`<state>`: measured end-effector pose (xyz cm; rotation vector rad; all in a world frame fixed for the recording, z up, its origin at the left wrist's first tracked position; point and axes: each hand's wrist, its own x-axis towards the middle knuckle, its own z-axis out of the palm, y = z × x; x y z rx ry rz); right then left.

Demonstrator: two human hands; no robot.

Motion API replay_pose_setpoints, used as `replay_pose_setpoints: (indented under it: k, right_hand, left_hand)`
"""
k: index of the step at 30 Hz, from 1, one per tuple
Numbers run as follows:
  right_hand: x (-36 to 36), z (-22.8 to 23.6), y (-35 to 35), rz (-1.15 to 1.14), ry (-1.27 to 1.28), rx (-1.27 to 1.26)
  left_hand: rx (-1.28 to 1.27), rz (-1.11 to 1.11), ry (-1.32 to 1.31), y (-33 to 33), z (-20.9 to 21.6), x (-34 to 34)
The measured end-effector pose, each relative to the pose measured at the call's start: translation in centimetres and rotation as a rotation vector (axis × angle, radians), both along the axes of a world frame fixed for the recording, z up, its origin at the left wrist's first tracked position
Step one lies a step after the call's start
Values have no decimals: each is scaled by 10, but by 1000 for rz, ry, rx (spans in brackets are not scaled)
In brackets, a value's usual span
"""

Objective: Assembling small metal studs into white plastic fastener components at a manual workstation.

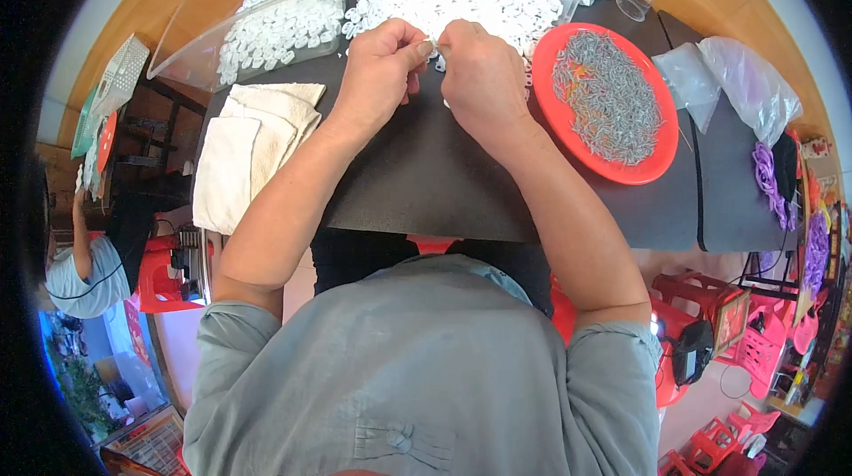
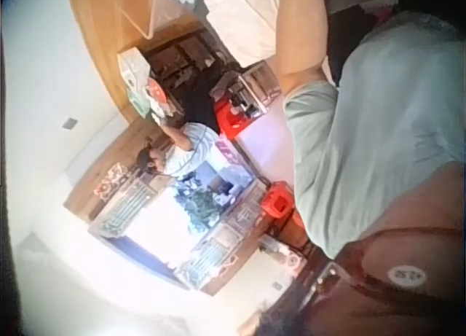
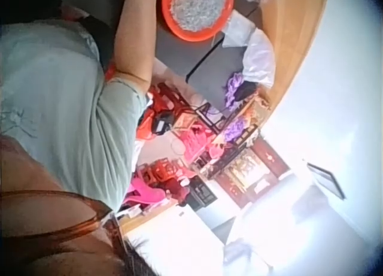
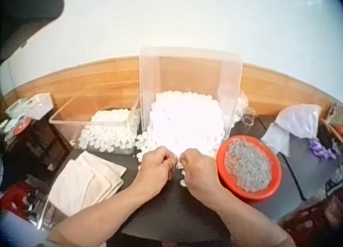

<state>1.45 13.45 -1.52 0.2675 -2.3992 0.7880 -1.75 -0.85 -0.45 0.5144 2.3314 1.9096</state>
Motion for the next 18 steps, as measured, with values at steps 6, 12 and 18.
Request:
replay_pose_setpoints:
  k: [6, 12, 18]
  right_hand:
    - [0, -3, -3, 4, 26, -9]
    - [3, -4, -7, 7, 7, -59]
    - [0, -9, -4, 26, 20, -62]
  left_hand:
    - [-38, 42, 188, 2, -13, -2]
    - [-58, 84, 197, 3, -14, 2]
    - [-57, 101, 219, 3, -18, 3]
